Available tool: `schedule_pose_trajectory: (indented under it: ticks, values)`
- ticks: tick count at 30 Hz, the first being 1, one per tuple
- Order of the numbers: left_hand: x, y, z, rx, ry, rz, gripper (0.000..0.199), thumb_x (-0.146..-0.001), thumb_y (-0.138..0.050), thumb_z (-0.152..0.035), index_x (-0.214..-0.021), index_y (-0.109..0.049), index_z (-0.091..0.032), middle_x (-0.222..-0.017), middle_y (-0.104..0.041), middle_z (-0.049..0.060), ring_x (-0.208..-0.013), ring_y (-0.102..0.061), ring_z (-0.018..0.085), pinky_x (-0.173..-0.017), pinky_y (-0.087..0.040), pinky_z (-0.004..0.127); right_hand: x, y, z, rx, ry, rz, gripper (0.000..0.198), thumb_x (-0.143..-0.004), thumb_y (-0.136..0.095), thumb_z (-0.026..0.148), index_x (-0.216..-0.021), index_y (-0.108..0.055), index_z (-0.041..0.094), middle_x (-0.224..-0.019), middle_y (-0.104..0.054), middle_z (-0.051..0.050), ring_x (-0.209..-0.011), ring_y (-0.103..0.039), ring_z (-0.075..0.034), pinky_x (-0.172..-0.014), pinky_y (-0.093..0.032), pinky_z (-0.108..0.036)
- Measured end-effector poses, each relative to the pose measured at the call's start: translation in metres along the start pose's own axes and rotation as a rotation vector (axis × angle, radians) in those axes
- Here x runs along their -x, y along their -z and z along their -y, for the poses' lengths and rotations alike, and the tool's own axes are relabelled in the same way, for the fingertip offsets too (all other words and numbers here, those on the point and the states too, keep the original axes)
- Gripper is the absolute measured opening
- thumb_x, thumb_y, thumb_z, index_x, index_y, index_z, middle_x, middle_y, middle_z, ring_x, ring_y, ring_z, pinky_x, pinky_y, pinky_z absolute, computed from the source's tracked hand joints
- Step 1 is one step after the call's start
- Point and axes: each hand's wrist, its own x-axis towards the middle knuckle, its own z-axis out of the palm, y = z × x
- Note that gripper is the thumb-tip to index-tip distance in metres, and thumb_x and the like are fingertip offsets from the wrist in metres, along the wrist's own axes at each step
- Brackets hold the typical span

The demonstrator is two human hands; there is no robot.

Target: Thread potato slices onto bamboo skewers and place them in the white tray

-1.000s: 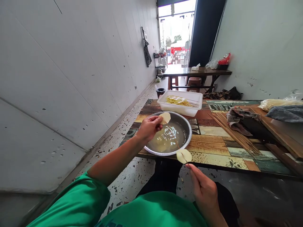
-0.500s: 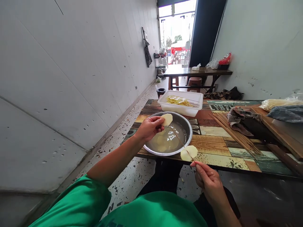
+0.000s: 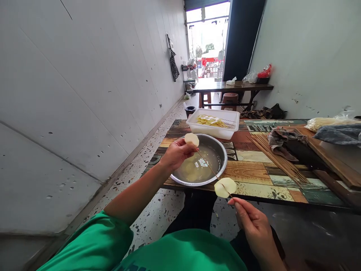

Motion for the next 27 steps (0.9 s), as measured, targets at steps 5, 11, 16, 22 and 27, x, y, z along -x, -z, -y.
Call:
schedule_pose_trajectory:
  ticks: [5,11,16,22,27]
  values:
    - [0.001,0.000,0.000,-0.042,-0.040,-0.017,0.028,-0.061,-0.082,-0.023,-0.080,-0.065,-0.012,-0.079,-0.067,0.004,-0.065,-0.061,0.010,-0.063,-0.047,0.025,0.003,-0.004,0.007,0.086,0.009,-0.023,0.038,-0.081,-0.066,0.052,-0.097,-0.072,0.017,-0.055,-0.041,0.003,-0.049,-0.032,-0.009,-0.045,-0.023,-0.024]
    - [-0.001,0.001,0.003,-0.055,-0.087,-0.054,0.022,-0.062,-0.081,-0.026,-0.069,-0.066,-0.011,-0.056,-0.056,-0.002,-0.051,-0.050,0.005,-0.050,-0.039,0.019,0.004,-0.009,0.014,0.136,0.011,-0.050,0.042,-0.081,-0.064,0.055,-0.096,-0.071,0.016,-0.055,-0.039,0.004,-0.048,-0.029,-0.009,-0.044,-0.020,-0.024]
    - [0.006,-0.003,0.001,-0.030,-0.073,-0.050,0.022,-0.065,-0.079,-0.018,-0.077,-0.062,-0.010,-0.067,-0.066,0.003,-0.060,-0.063,0.011,-0.063,-0.051,0.025,0.006,-0.010,0.014,0.170,0.017,-0.056,0.041,-0.081,-0.062,0.054,-0.095,-0.072,0.017,-0.055,-0.043,0.003,-0.047,-0.031,-0.010,-0.044,-0.024,-0.024]
    - [0.008,-0.004,0.003,-0.031,-0.073,-0.049,0.022,-0.066,-0.076,-0.015,-0.079,-0.059,-0.010,-0.074,-0.068,0.005,-0.065,-0.066,0.014,-0.068,-0.054,0.030,0.007,-0.011,0.014,0.145,-0.009,-0.053,0.041,-0.082,-0.061,0.055,-0.096,-0.071,0.018,-0.052,-0.037,0.004,-0.046,-0.029,-0.010,-0.044,-0.022,-0.024]
    - [0.003,0.001,0.009,-0.091,-0.157,-0.075,0.020,-0.064,-0.078,-0.023,-0.070,-0.064,-0.011,-0.064,-0.061,0.000,-0.055,-0.054,0.006,-0.057,-0.045,0.021,0.008,-0.012,0.014,0.147,-0.015,-0.060,0.044,-0.082,-0.060,0.057,-0.096,-0.070,0.017,-0.052,-0.031,0.005,-0.047,-0.026,-0.010,-0.045,-0.019,-0.025]
